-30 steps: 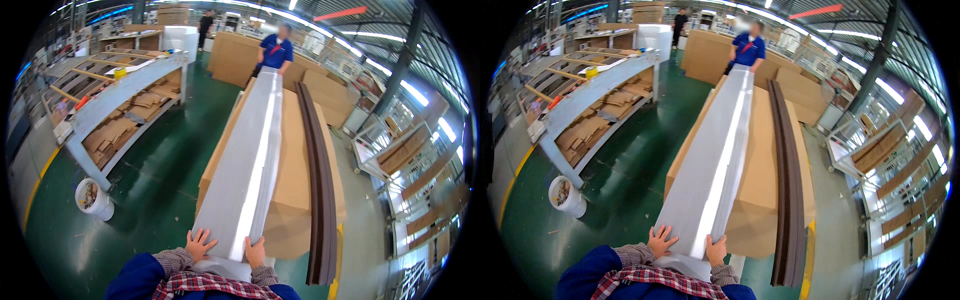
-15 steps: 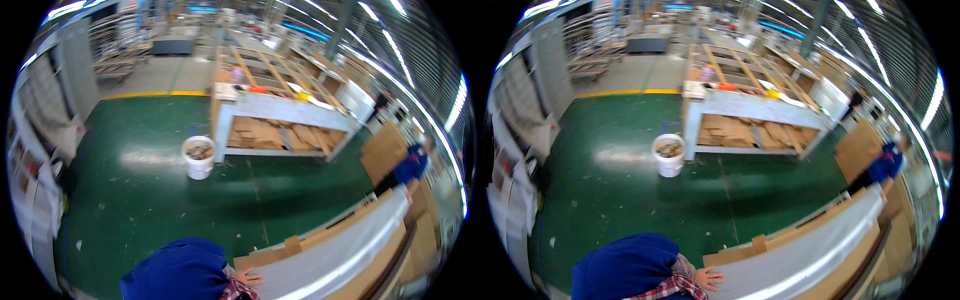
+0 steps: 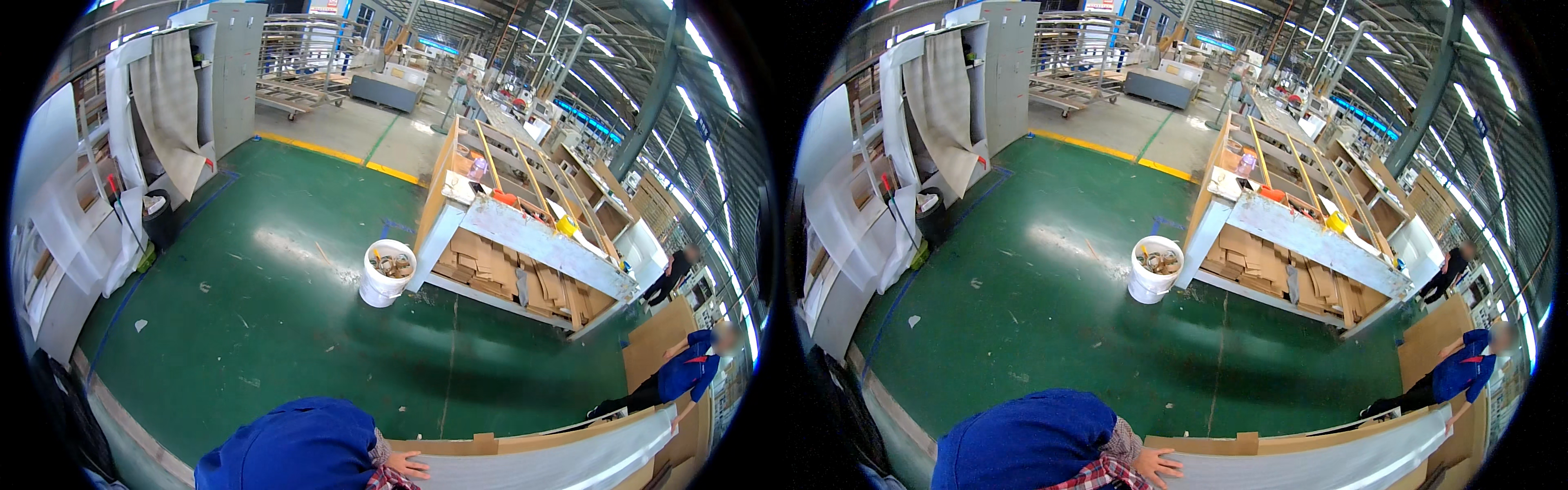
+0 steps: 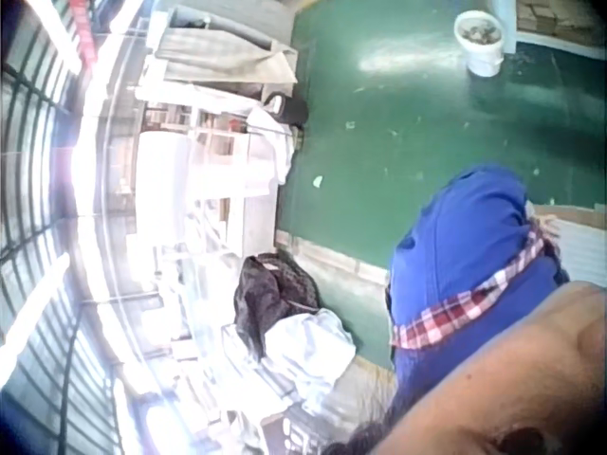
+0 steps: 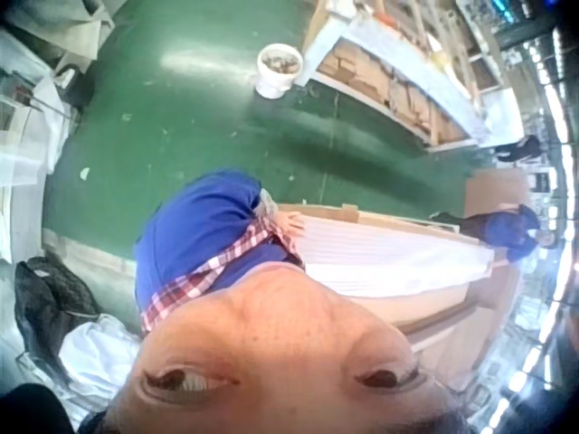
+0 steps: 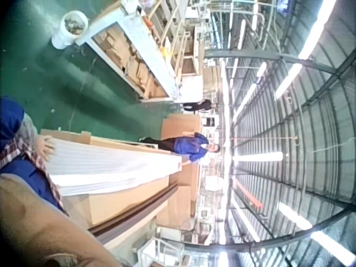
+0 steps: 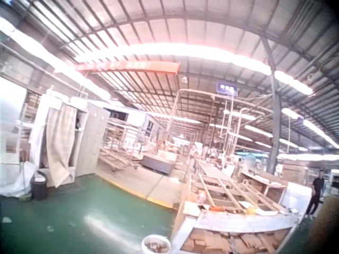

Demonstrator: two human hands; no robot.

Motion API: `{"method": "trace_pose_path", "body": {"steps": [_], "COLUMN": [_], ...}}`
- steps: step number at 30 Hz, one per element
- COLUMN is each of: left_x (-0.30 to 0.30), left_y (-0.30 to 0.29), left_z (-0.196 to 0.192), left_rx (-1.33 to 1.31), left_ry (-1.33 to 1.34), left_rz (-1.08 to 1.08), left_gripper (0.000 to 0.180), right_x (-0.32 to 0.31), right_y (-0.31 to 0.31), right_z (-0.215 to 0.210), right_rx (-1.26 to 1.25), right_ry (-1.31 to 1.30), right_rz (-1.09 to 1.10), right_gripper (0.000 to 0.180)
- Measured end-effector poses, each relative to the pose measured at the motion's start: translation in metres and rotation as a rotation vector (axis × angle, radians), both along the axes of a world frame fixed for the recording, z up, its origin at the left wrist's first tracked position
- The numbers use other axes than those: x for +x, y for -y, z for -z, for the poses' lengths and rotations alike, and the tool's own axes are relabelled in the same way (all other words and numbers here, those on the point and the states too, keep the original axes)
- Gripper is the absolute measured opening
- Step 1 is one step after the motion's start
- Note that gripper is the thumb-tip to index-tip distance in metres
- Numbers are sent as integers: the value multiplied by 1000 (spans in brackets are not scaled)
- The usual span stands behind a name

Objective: The person cuts white foam sheets with a utility knife, places them between brown wooden slats, and then applies a white protective film over the assembled stack. The person works at a table in a factory setting.

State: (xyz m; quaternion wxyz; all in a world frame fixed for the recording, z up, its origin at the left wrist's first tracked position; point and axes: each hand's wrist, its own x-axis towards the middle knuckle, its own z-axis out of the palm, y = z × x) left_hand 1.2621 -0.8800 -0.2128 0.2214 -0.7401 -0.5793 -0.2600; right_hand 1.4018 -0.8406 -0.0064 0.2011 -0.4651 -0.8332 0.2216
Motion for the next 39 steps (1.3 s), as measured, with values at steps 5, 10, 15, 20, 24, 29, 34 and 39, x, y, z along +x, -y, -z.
{"method": "trace_pose_path", "body": {"steps": [5,10,15,20,24,29,34,39], "left_x": [-15,-16,-20,-19,2,26,35,28], "left_y": [24,37,36,34,7,30,48,85], "left_z": [-79,-93,-105,-165,-81,-120,-116,-108], "left_rx": [-137,-361,-578,-419,-910,-1047,-1094,-1200], "left_ry": [65,151,127,93,284,466,547,602], "left_rz": [254,300,291,236,74,72,84,81], "left_gripper": [50,70,75,45,68,66,63,61], "right_x": [12,20,24,33,32,45,70,82], "right_y": [-4,-1,2,1,8,9,11,23], "right_z": [8,8,7,8,8,9,12,31], "right_rx": [15,3,-11,-18,-21,-22,-11,-48], "right_ry": [-16,-26,-42,-74,-97,-107,-95,-136], "right_rz": [9,-14,-22,0,-65,-35,75,577], "right_gripper": [49,49,50,50,51,52,54,55]}}
